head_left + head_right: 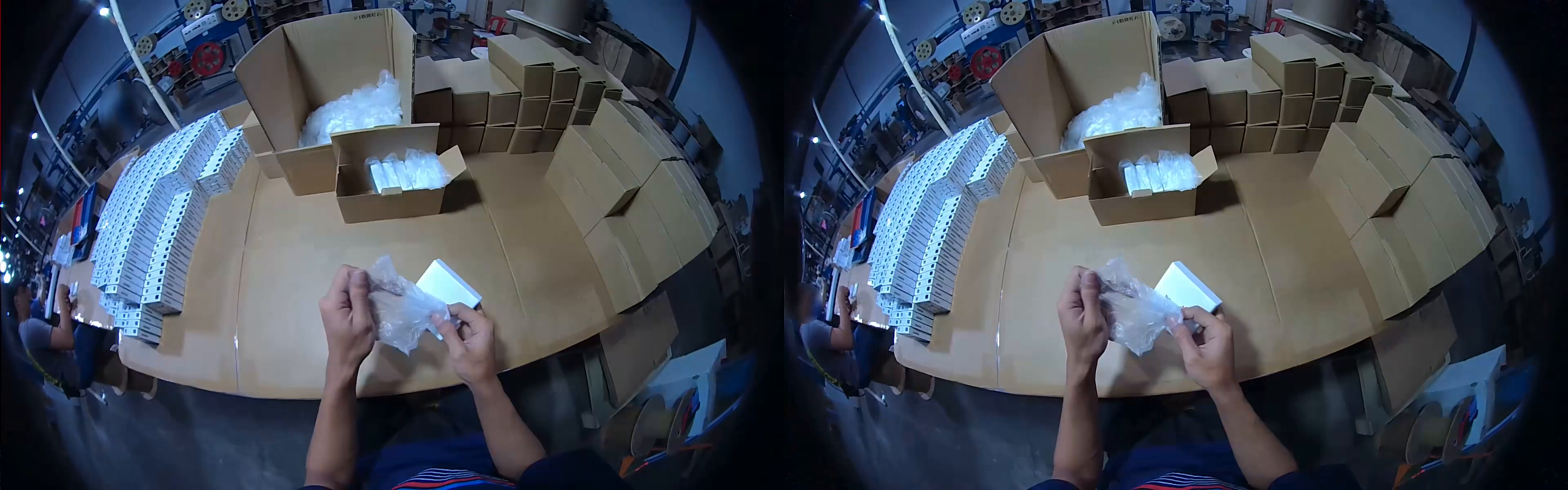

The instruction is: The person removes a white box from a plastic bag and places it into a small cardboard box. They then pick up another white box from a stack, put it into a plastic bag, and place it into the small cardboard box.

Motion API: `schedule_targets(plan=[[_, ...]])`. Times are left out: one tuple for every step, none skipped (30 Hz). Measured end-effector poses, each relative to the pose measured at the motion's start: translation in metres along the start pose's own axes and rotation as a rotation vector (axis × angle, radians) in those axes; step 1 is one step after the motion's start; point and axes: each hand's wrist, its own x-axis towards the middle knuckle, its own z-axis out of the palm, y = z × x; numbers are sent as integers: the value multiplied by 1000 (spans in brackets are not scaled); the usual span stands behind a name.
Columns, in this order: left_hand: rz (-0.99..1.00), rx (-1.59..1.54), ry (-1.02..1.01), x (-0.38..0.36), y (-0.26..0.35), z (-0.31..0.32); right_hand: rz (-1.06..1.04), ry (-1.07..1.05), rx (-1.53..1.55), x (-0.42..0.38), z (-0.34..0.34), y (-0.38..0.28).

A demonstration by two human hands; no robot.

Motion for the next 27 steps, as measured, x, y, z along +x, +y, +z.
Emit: schedule_targets(plan=[[51,99,-29,0,7,1,84,11,179,-1,2,-2],[102,198,-59,-2,11,1,84,-55,204,1,-4,-6],[51,156,-82,-2,6,0,84,-122,230,4,-13,-13],[48,107,-93,-4,5,0,83,-187,256,8,-18,-17],[46,58,-106,-5,6,2,89,-191,198,11,-17,-17],[45,9,-121,-5,7,3,80,-171,118,12,-15,-15],[44,25,-134,-6,11,3,72,-149,39,13,-11,-13],[45,42,-147,-6,15,3,62,-128,-40,13,-7,-12],[46,59,-156,-6,18,3,137,-125,48,12,-3,-18],[77,74,-96,-5,11,2,112,-109,-6,11,-4,-16],[108,90,-34,-5,-2,0,87,-95,-59,9,-5,-11],[139,106,29,-3,-3,-1,61,-84,-112,7,-4,-6],[-15,-162,72,-4,0,-4,69,-56,-54,4,-2,-3],[-30,-281,160,-1,4,-6,77,-27,3,2,-1,0],[36,-346,227,3,-4,-9,83,5,59,0,1,2],[101,-411,291,7,-14,-13,94,39,55,-3,1,2],[28,-499,278,1,-19,-17,104,75,50,-7,2,2],[-11,-509,200,-9,-23,-17,115,111,45,-9,3,3],[-48,-517,122,-22,-26,-15,50,140,13,-10,4,8],[-85,-524,44,-34,-28,-12,39,162,-16,-11,7,6],[-179,-466,-71,-48,-24,-9,28,184,-44,-12,9,3],[-275,-404,-186,-58,-16,-4,21,205,-71,-14,11,2],[-396,-468,-170,-63,-6,4,34,184,-118,-17,9,6],[-419,-434,-165,-65,-10,4,59,181,-89,-19,9,13],[-440,-403,-160,-66,-16,5,81,178,-61,-20,9,20],[-457,-373,-155,-66,-19,7,100,174,-34,-19,8,24],[-431,-354,-125,-65,-7,10,39,163,-58,-17,8,21]])
